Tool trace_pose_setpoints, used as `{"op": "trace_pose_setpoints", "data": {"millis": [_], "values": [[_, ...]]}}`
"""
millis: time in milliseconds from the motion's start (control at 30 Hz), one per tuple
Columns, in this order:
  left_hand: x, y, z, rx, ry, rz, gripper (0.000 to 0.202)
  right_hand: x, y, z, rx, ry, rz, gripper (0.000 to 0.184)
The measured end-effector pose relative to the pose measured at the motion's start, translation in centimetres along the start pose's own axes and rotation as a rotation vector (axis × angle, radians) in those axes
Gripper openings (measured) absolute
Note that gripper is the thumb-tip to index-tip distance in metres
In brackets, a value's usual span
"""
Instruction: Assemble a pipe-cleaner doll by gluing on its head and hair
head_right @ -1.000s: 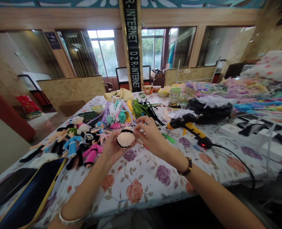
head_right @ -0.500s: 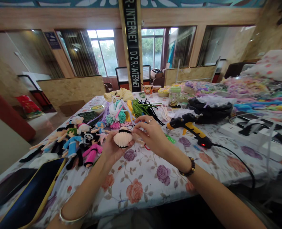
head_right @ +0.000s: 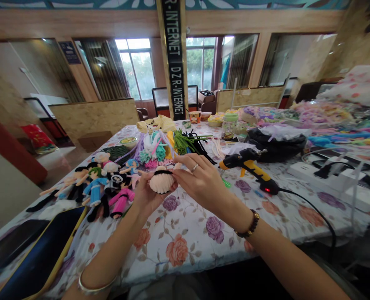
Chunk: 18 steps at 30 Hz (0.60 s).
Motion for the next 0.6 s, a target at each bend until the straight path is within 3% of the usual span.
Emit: {"op": "trace_pose_setpoints", "data": {"millis": [267, 600], "values": [[-0.3, 0.2, -0.5, 0.148, 0.096, -0.182, 0.035, -0.1, 0.8, 0.4, -0.013, -0.09, -0.025, 0.013], [-0.5, -0.3, -1.2, 0.209, 0.165, -0.245, 0.034, 0.1, 0.7, 0.6, 0.089, -0.112, -0.094, 0.013]]}}
Point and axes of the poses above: each hand's wrist, its own x-axis towards the middle knuckle, its own z-axis out of the back of the hand, y = z × x, the point moved 4 cm from there along x, towards the middle knuckle, and after that the axes turned 7 degrees about -x, right-handed, at the moved point
